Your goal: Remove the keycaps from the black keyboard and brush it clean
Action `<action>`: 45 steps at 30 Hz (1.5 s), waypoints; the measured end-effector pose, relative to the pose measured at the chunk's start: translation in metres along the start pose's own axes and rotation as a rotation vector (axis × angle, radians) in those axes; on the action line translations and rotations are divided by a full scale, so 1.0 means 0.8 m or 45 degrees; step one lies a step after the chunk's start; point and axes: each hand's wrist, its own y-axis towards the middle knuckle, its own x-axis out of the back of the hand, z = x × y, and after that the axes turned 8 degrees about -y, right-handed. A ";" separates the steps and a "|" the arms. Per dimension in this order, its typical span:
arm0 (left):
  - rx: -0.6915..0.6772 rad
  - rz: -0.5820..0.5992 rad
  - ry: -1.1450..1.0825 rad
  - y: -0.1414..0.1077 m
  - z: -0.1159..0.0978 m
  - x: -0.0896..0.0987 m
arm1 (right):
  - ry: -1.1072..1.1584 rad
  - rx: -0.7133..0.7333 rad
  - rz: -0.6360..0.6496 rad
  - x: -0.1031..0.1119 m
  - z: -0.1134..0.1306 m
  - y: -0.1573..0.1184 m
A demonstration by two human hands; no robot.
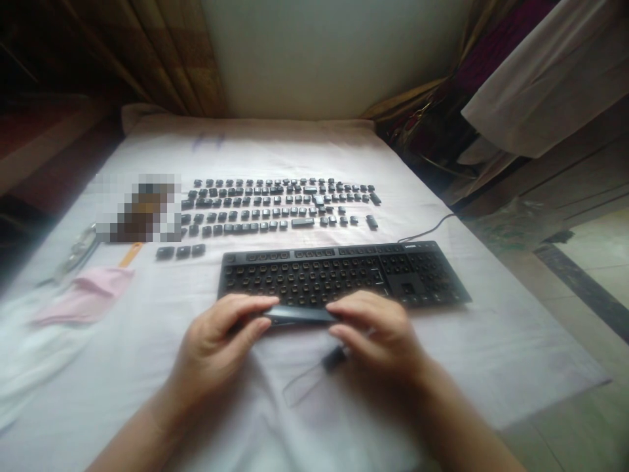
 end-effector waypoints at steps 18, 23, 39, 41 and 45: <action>-0.235 0.169 0.488 0.000 0.016 0.005 | -0.331 0.032 0.062 -0.008 -0.007 -0.003; -0.177 0.199 0.560 -0.003 0.013 0.003 | -0.410 0.006 0.118 -0.012 -0.006 -0.004; -0.129 0.169 0.458 0.000 0.014 0.007 | -0.443 0.033 0.127 -0.015 -0.010 -0.006; -0.143 0.183 0.458 0.000 0.013 0.007 | -0.431 0.034 0.129 -0.014 -0.011 -0.006; -0.164 0.212 0.482 -0.001 0.012 0.008 | -0.406 0.019 0.135 -0.014 -0.012 -0.008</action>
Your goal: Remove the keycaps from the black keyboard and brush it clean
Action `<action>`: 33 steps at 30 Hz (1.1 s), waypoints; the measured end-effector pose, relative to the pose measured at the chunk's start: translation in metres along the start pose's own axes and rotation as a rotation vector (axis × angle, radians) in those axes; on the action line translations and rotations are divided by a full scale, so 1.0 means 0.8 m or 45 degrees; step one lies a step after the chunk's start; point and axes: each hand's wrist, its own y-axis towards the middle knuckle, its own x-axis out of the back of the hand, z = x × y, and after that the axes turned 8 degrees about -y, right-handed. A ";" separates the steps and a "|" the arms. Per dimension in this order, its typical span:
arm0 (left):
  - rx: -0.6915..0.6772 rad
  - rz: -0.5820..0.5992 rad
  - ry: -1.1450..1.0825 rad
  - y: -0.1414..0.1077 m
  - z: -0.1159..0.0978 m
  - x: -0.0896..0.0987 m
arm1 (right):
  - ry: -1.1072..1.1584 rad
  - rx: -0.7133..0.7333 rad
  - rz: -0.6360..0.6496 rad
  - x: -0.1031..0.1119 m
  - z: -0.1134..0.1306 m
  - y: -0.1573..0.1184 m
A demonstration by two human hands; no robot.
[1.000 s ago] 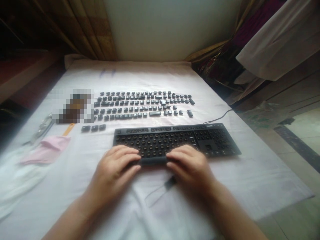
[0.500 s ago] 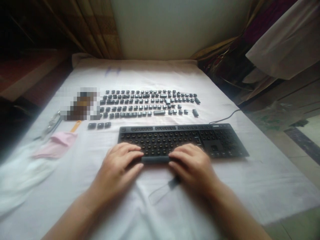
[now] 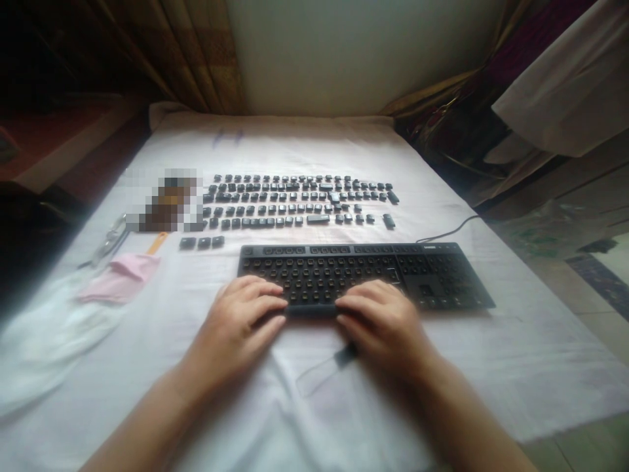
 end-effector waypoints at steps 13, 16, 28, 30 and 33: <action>-0.018 -0.001 0.021 -0.001 0.001 -0.004 | -0.030 0.019 -0.006 -0.002 -0.002 -0.001; -0.020 -0.006 0.019 -0.002 0.002 -0.004 | -0.032 0.064 -0.053 -0.001 -0.001 -0.001; -0.073 -0.125 -0.109 0.000 -0.007 -0.005 | 0.194 0.079 -0.334 -0.013 0.013 -0.002; -0.106 -0.128 -0.054 0.001 -0.008 -0.004 | 0.189 0.083 -0.355 -0.015 0.013 -0.003; -0.210 -0.138 0.049 0.004 -0.012 -0.004 | 0.172 0.094 -0.414 -0.015 0.015 -0.002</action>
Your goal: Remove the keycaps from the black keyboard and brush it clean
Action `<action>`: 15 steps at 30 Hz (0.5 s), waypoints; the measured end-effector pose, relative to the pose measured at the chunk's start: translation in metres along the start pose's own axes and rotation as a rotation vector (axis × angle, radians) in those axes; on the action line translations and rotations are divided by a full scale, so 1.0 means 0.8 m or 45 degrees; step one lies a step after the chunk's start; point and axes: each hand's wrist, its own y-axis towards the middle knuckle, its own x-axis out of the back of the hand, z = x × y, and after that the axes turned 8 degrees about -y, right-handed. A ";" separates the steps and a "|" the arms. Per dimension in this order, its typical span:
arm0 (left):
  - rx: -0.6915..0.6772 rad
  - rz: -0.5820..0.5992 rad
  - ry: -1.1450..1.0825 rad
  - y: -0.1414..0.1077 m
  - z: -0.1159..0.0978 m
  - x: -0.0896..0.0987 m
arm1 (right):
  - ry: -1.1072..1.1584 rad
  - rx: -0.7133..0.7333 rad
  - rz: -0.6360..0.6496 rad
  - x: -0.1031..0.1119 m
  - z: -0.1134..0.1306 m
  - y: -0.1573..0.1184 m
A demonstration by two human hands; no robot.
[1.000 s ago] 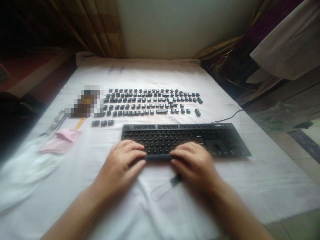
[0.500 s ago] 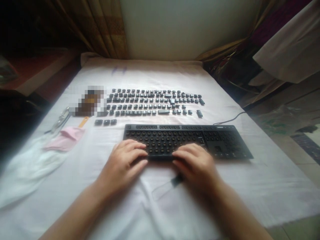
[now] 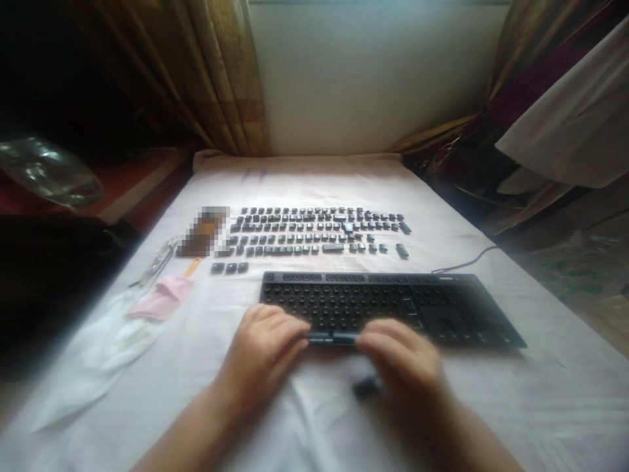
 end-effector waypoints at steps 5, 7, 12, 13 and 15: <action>-0.036 -0.068 0.075 0.001 0.001 0.006 | 0.020 0.005 -0.053 0.002 0.006 0.004; -0.002 -0.153 0.137 0.001 0.012 0.017 | 0.009 -0.006 -0.077 0.003 0.005 0.004; 0.404 -0.192 0.302 0.028 0.065 0.069 | 0.008 -0.053 -0.069 0.003 -0.007 0.000; 0.513 -0.091 0.345 0.038 0.078 0.079 | 0.016 -0.057 -0.058 0.002 -0.009 -0.001; 0.551 0.015 0.356 0.061 0.102 0.092 | 0.024 -0.059 -0.039 0.001 -0.012 -0.002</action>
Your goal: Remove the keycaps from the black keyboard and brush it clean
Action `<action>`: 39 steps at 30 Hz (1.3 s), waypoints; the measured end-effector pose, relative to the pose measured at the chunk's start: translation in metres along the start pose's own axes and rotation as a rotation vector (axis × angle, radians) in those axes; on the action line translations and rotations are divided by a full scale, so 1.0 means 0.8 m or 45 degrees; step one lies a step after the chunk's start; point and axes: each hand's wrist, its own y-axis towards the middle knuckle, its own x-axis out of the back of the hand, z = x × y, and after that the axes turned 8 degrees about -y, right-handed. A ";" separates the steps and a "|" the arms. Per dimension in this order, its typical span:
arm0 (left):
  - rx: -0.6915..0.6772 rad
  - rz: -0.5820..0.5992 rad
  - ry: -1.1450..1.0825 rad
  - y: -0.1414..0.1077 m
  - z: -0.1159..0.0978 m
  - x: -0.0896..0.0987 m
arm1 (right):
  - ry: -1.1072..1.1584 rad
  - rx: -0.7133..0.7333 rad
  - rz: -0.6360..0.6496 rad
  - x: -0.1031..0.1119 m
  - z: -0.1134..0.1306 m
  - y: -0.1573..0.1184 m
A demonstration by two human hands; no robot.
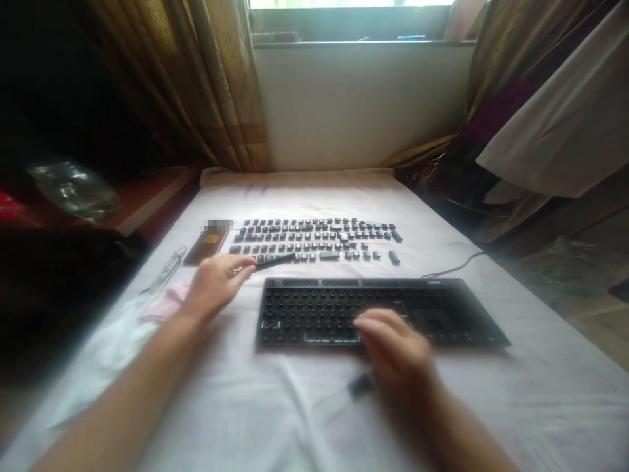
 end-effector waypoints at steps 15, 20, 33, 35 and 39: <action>-0.191 0.374 0.171 0.060 0.037 -0.023 | -0.018 -0.036 -0.023 0.007 -0.004 0.001; -0.231 0.340 0.205 0.056 0.038 -0.027 | -0.016 -0.005 -0.049 0.013 -0.003 0.010; -0.364 0.283 0.254 0.039 0.024 -0.037 | -0.165 0.075 0.240 0.040 0.018 -0.031; -0.377 0.274 0.264 0.039 0.026 -0.039 | -0.224 0.082 0.307 0.044 0.020 -0.037; -0.406 0.275 0.279 0.041 0.026 -0.043 | -0.320 0.084 0.402 0.046 0.019 -0.043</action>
